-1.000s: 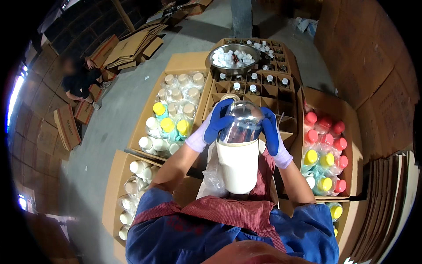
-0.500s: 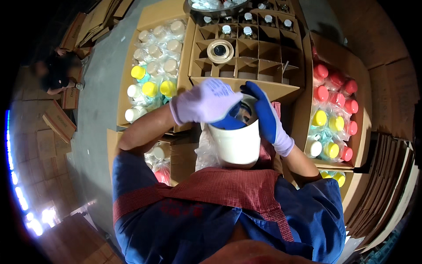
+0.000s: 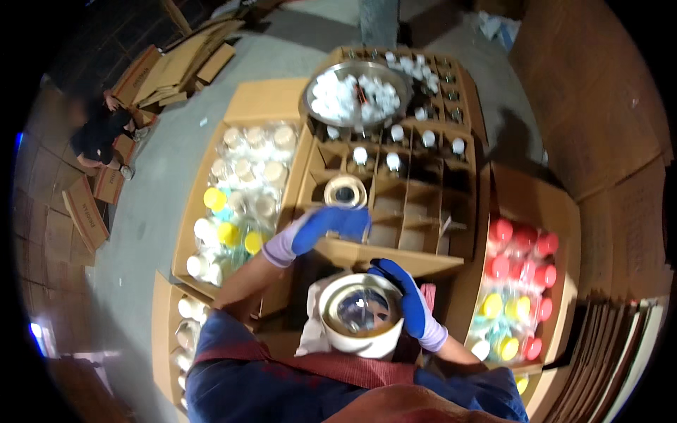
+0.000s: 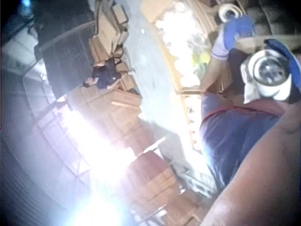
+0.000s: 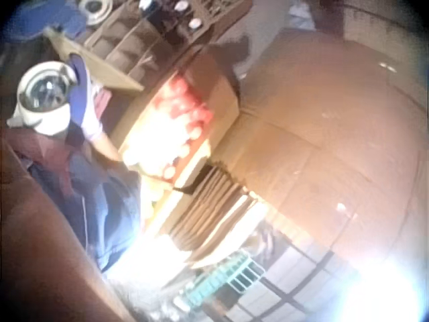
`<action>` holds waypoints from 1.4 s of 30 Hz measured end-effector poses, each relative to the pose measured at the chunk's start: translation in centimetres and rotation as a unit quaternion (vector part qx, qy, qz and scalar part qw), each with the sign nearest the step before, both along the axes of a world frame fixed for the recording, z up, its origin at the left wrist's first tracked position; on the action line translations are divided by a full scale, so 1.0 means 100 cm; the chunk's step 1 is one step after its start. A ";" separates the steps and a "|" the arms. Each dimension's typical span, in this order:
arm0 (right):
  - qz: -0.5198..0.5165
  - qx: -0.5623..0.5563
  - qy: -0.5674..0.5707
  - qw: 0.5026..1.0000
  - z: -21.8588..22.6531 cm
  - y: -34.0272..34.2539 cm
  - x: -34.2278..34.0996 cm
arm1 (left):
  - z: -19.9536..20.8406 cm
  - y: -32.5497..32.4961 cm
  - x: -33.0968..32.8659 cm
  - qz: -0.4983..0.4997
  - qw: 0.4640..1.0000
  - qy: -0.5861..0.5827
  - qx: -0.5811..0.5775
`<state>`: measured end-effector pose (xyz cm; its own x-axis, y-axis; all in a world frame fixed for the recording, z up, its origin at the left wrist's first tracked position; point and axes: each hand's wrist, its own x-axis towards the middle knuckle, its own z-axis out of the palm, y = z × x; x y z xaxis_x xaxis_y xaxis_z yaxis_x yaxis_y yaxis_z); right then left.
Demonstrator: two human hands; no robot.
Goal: The person assembles thermos bottles by inserting stainless steel inner bottles into outer casings and securing the lids. They handle multiple units, placing completed bottles into a cardboard box.
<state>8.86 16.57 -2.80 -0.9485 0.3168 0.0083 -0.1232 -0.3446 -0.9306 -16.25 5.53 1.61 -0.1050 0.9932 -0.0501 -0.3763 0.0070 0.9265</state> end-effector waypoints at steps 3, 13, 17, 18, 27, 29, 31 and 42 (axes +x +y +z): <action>-0.031 -0.112 -0.018 0.993 -0.047 0.043 -0.060 | -0.109 0.012 -0.063 0.372 0.893 0.214 -0.136; 0.087 0.061 -0.215 0.971 -0.148 0.060 -0.165 | -0.263 0.040 -0.038 0.496 0.836 0.226 -0.065; -0.156 0.640 -0.083 0.748 -0.078 0.052 -0.126 | -0.173 0.050 -0.021 0.525 0.825 0.200 -0.068; -0.115 0.666 -0.034 0.736 -0.041 0.052 -0.121 | -0.141 0.049 -0.015 0.486 0.860 0.148 -0.049; -0.163 0.182 0.111 0.963 0.102 0.005 -0.090 | 0.100 -0.013 0.109 0.483 0.681 0.538 0.114; -0.020 -0.073 0.119 0.990 0.120 0.007 -0.068 | 0.100 -0.029 0.122 0.436 0.560 0.655 0.260; -0.007 0.021 0.128 0.991 0.146 -0.009 -0.049 | 0.097 -0.050 0.135 0.390 0.730 0.502 0.250; 0.021 0.103 0.118 0.987 0.168 -0.015 0.038 | 0.143 -0.111 0.115 0.361 0.577 0.714 0.165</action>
<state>12.69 15.09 13.95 -0.9245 0.2467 0.2906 -0.3347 -0.1604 -0.9286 -4.72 -5.55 15.91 -0.1981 0.5958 0.7783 0.9774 0.0605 0.2025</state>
